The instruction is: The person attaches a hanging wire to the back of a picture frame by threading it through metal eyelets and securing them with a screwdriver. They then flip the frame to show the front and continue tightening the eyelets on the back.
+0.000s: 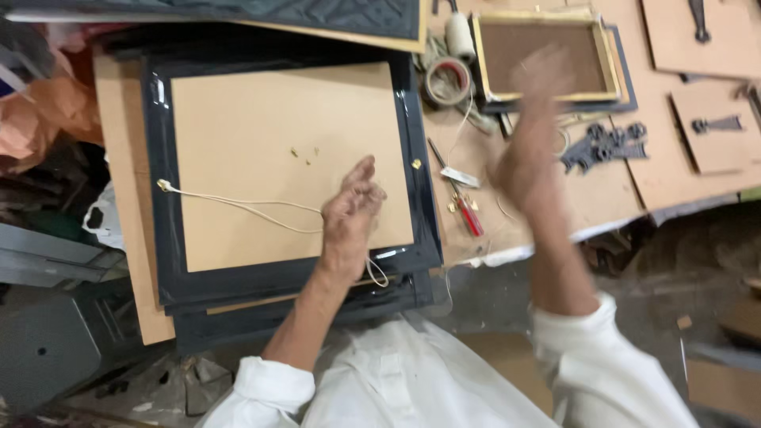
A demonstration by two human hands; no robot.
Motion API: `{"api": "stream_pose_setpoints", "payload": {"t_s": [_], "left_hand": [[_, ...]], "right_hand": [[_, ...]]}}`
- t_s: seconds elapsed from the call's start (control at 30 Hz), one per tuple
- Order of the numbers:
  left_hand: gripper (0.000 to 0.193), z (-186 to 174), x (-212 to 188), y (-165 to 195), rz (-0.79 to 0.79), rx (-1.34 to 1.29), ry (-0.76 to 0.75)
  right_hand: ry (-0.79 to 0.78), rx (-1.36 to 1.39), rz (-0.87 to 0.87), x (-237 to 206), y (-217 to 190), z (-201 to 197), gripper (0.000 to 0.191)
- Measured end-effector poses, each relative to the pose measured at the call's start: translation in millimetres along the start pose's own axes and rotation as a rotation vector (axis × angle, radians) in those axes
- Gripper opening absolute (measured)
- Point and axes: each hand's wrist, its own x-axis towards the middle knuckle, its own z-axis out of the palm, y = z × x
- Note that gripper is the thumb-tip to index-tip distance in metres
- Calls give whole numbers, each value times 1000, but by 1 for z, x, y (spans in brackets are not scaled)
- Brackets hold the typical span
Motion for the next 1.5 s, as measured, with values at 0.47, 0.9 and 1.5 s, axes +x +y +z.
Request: {"api": "stream_pose_setpoints", "payload": {"t_s": [0.47,0.9,1.5], "left_hand": [[28,2,-4,32,-396,-474,28],[25,29,87,-33,420,1369,-104],[11,41,74,-51,371,1390,94]], "right_hand": [[-55,1366,996,-59,-139,50,13],[-377,789,595,-15,-3,89,20],[-601,553,-134,11,27,85,14]]}}
